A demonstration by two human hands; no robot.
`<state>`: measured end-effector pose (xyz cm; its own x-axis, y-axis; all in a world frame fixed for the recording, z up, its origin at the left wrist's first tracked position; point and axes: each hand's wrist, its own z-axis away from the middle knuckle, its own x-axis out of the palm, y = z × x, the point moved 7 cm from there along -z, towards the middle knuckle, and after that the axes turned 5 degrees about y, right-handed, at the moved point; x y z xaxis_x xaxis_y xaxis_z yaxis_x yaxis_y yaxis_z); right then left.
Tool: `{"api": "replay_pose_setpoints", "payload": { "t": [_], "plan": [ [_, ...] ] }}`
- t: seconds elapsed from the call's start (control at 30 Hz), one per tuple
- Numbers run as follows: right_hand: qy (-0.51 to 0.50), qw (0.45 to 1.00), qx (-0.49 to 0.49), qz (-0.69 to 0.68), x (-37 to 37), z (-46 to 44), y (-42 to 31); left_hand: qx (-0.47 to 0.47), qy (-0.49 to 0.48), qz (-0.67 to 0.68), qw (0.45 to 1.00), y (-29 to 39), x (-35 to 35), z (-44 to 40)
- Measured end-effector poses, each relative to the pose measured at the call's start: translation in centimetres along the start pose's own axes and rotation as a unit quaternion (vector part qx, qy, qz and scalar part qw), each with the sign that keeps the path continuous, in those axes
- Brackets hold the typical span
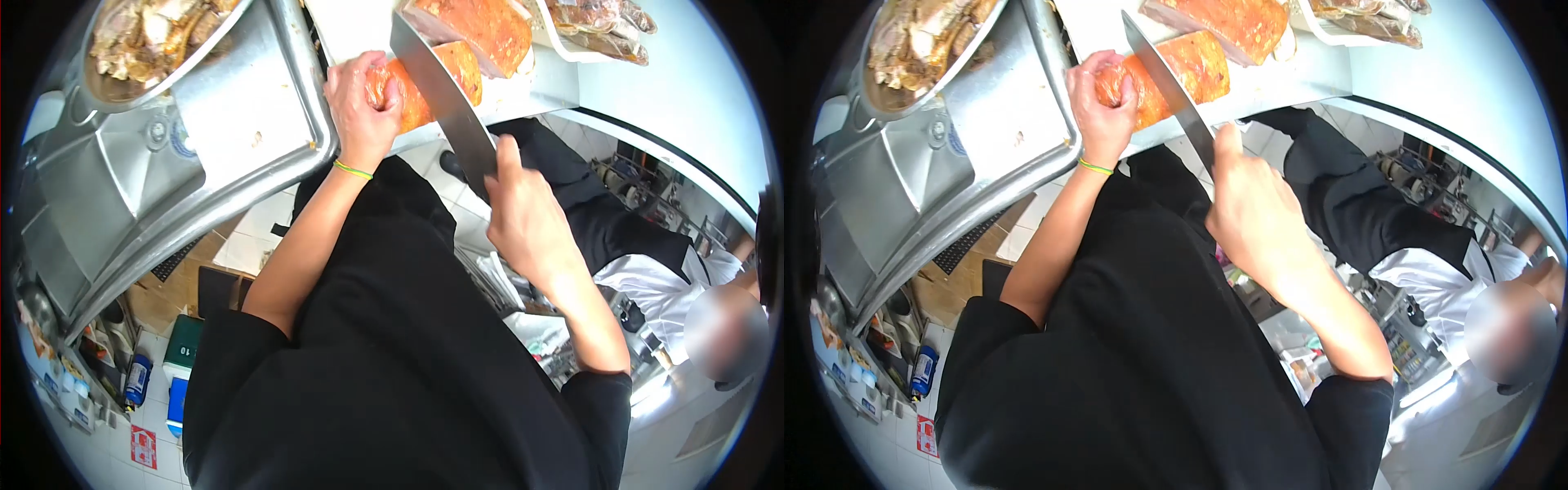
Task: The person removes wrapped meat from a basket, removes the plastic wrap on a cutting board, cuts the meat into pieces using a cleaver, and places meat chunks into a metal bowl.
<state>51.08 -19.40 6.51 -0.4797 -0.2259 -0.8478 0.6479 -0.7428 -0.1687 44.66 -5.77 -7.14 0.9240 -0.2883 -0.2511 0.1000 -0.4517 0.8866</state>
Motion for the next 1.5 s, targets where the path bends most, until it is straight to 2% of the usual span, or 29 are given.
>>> {"api": "replay_pose_setpoints", "payload": {
  "t": [0.1,0.2,0.3,0.33,0.4,0.47,0.53,0.6,0.7,0.8,0.87,0.9,0.97,1.0,1.07,1.13,1.17,1.2,1.23,1.27,1.37,1.4,1.47,1.5],
  "plan": [
    [0.082,0.993,-0.079,0.002,3.3,-5.5,-1.3,-0.014,0.016,0.021,1.000,-1.1,0.5,0.5],
    [0.043,0.998,-0.036,-0.007,3.1,-5.3,-1.3,-0.014,0.028,0.043,0.999,-1.0,0.2,0.9],
    [-0.003,0.999,0.040,0.004,2.4,-0.3,-0.3,-0.003,0.024,0.031,0.999,-1.0,0.3,0.7],
    [0.008,0.999,0.028,-0.030,2.7,1.1,0.1,-0.010,0.018,0.029,0.999,-0.9,0.2,0.9],
    [0.005,0.999,0.045,-0.009,4.7,0.4,1.0,-0.017,0.017,0.040,0.999,-0.9,0.4,0.6],
    [0.062,0.998,0.003,-0.017,8.1,-3.0,1.9,-0.014,-0.021,0.039,0.999,-1.1,0.5,0.5],
    [0.082,0.996,0.013,-0.028,9.8,-4.7,2.3,-0.076,-0.031,0.169,0.982,-2.0,0.1,-1.1],
    [0.072,0.997,0.012,-0.033,10.5,-4.6,2.4,-0.036,-0.045,0.132,0.990,-1.6,-1.3,-4.1],
    [0.089,0.993,0.005,-0.071,11.3,-5.4,2.8,-0.058,-0.088,0.167,0.980,-1.5,-0.9,-5.5],
    [0.115,0.986,-0.008,-0.124,10.7,-5.7,3.1,-0.025,-0.182,0.098,0.978,0.4,-1.1,-4.5],
    [0.095,0.986,-0.022,-0.133,10.8,-6.2,3.4,0.067,-0.279,-0.073,0.955,3.1,-1.1,-3.2],
    [0.111,0.981,-0.028,-0.154,10.6,-6.2,3.7,0.078,-0.282,-0.079,0.953,3.9,-0.7,-2.4],
    [0.102,0.979,-0.042,-0.172,10.1,-7.0,4.0,0.136,-0.354,-0.291,0.878,4.6,1.2,0.7],
    [0.086,0.979,-0.050,-0.179,9.8,-7.0,4.3,0.144,-0.348,-0.298,0.877,4.7,1.3,0.7],
    [0.086,0.978,-0.067,-0.179,9.5,-6.7,5.2,0.059,-0.375,-0.275,0.883,2.7,1.5,-0.5],
    [0.081,0.975,-0.096,-0.183,9.8,-6.3,5.8,0.081,-0.347,-0.286,0.890,0.6,0.5,-2.4],
    [0.086,0.974,-0.087,-0.192,10.2,-5.8,6.9,-0.089,-0.350,-0.137,0.922,-2.7,0.0,-3.7],
    [0.093,0.973,-0.079,-0.198,10.2,-5.6,7.8,-0.248,-0.332,0.025,0.910,-4.8,-0.4,-5.0],
    [0.102,0.969,-0.099,-0.203,9.7,-5.4,8.0,-0.418,-0.315,0.042,0.851,-6.4,-1.5,-5.5],
    [0.096,0.969,-0.092,-0.207,9.7,-5.3,8.1,-0.465,-0.299,0.118,0.825,-6.7,-1.8,-6.0],
    [0.100,0.960,-0.082,-0.249,9.2,-4.0,6.9,-0.433,-0.230,0.280,0.826,-4.7,-1.9,-7.4],
    [0.101,0.952,-0.072,-0.281,9.3,-3.7,6.8,-0.428,-0.227,0.285,0.827,-5.4,-1.3,-7.4],
    [0.125,0.949,-0.083,-0.278,8.6,-3.2,6.2,-0.189,-0.223,0.303,0.907,-5.0,-0.5,-8.1],
    [0.151,0.936,-0.062,-0.312,7.6,-3.0,6.2,-0.165,-0.231,0.207,0.936,-4.5,-0.3,-7.5]
  ]
}}
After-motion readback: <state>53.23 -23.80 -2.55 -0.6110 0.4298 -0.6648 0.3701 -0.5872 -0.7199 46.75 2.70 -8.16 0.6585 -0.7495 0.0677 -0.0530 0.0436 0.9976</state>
